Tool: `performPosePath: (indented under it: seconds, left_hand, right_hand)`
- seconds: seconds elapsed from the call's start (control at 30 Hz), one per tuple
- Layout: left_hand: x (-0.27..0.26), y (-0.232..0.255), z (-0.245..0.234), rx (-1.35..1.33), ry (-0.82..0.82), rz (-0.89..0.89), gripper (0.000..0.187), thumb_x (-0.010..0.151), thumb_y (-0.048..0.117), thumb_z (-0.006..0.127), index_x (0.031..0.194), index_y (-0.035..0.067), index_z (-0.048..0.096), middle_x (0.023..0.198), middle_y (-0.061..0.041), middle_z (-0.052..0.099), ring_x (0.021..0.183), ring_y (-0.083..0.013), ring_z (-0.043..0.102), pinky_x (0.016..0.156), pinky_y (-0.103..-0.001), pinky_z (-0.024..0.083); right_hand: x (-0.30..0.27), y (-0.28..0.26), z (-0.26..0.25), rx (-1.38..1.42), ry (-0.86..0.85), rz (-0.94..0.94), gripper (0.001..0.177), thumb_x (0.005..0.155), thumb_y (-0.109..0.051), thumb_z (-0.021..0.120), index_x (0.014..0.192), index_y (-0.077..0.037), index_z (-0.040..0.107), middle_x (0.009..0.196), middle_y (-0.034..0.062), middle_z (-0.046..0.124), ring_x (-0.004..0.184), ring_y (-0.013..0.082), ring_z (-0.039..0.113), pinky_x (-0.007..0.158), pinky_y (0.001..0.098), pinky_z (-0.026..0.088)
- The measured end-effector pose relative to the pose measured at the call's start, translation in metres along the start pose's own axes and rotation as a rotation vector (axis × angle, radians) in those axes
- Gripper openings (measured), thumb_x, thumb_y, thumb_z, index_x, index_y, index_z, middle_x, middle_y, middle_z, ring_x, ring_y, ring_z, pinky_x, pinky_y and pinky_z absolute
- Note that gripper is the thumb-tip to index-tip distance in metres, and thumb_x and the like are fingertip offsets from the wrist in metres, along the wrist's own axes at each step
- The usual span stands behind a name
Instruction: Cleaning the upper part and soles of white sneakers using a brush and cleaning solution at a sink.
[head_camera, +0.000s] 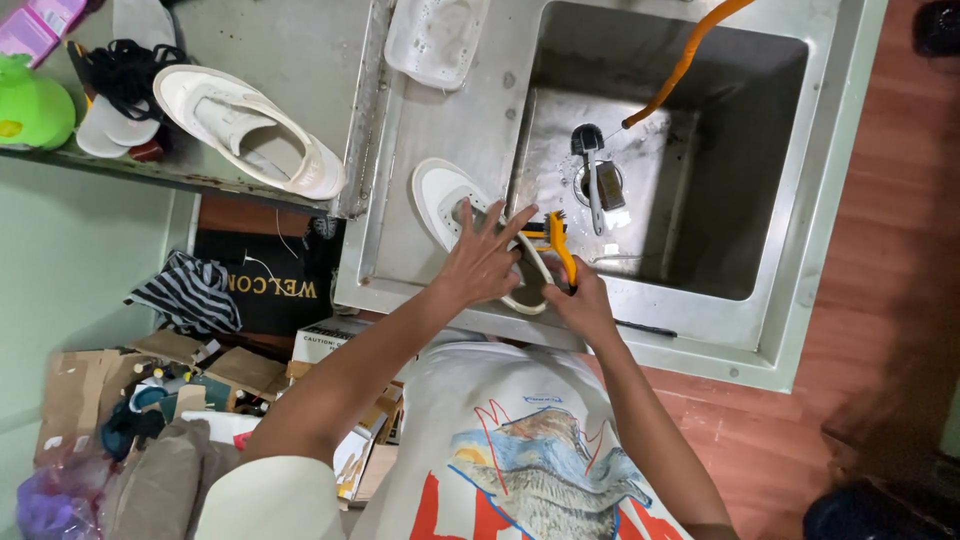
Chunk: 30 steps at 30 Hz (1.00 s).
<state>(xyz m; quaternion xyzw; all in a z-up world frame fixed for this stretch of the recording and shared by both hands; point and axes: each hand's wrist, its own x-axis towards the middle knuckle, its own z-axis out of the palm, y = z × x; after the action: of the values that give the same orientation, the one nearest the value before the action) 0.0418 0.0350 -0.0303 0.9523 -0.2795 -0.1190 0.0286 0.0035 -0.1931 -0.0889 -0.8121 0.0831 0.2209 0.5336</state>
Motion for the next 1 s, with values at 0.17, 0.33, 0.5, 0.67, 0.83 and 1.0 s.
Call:
performPosePath:
  seconds: [0.17,0.33,0.5,0.67,0.83,1.0]
  left_hand:
    - [0.013,-0.01,-0.002,-0.004,0.012,0.071,0.022,0.083,0.026,0.071,0.096,0.019,0.087,0.179,-0.003,0.024,0.152,-0.0478,0.039,0.111,-0.09,0.029]
    - [-0.002,0.003,-0.013,0.005,0.082,0.078,0.014,0.088,0.021,0.073,0.089,0.019,0.087,0.183,-0.003,0.015,0.152,-0.0476,0.04,0.107,-0.094,0.03]
    - [-0.021,0.013,-0.022,-0.061,0.014,-0.007,0.03,0.097,0.027,0.063,0.116,0.02,0.085,0.183,-0.007,0.013,0.157,-0.0489,0.034,0.11,-0.095,0.02]
    - [-0.015,0.013,-0.03,0.017,-0.116,-0.004,0.032,0.096,0.033,0.064,0.118,0.02,0.084,0.184,-0.005,0.007,0.157,-0.0478,0.034,0.114,-0.091,0.023]
    - [0.006,0.01,-0.033,0.047,-0.126,0.026,0.023,0.094,0.026,0.07,0.107,0.017,0.086,0.184,-0.004,0.007,0.154,-0.0485,0.038,0.113,-0.089,0.028]
    - [0.027,0.006,-0.033,0.061,-0.121,0.066,0.01,0.088,0.01,0.076,0.091,0.01,0.085,0.182,-0.002,0.014,0.153,-0.0478,0.037,0.113,-0.091,0.024]
  right_hand:
    - [-0.01,-0.042,-0.003,-0.005,0.007,-0.025,0.026,0.083,-0.013,0.079,0.093,-0.008,0.056,0.078,0.0122,0.054,0.076,0.0279,0.059,0.07,0.0412,0.048]
    - [-0.01,-0.018,-0.001,0.017,0.013,-0.027,0.025,0.083,-0.014,0.078,0.094,-0.008,0.056,0.078,0.0109,0.053,0.077,0.0276,0.059,0.07,0.0396,0.047]
    - [-0.006,0.007,0.001,0.016,0.016,-0.007,0.025,0.084,-0.012,0.079,0.096,-0.006,0.058,0.08,0.0124,0.056,0.081,0.0295,0.06,0.073,0.0415,0.049]
    - [-0.012,-0.002,0.002,0.061,0.005,-0.018,0.025,0.082,-0.012,0.079,0.093,-0.005,0.057,0.076,0.0125,0.054,0.075,0.0278,0.059,0.067,0.0396,0.047]
    - [-0.013,-0.013,0.0,0.092,0.026,-0.011,0.025,0.082,-0.013,0.079,0.093,-0.005,0.057,0.075,0.0116,0.052,0.073,0.0261,0.058,0.065,0.038,0.047]
    - [-0.006,-0.001,0.002,0.094,0.039,-0.026,0.027,0.081,-0.014,0.08,0.093,-0.006,0.057,0.073,0.0114,0.053,0.071,0.0259,0.058,0.064,0.0376,0.046]
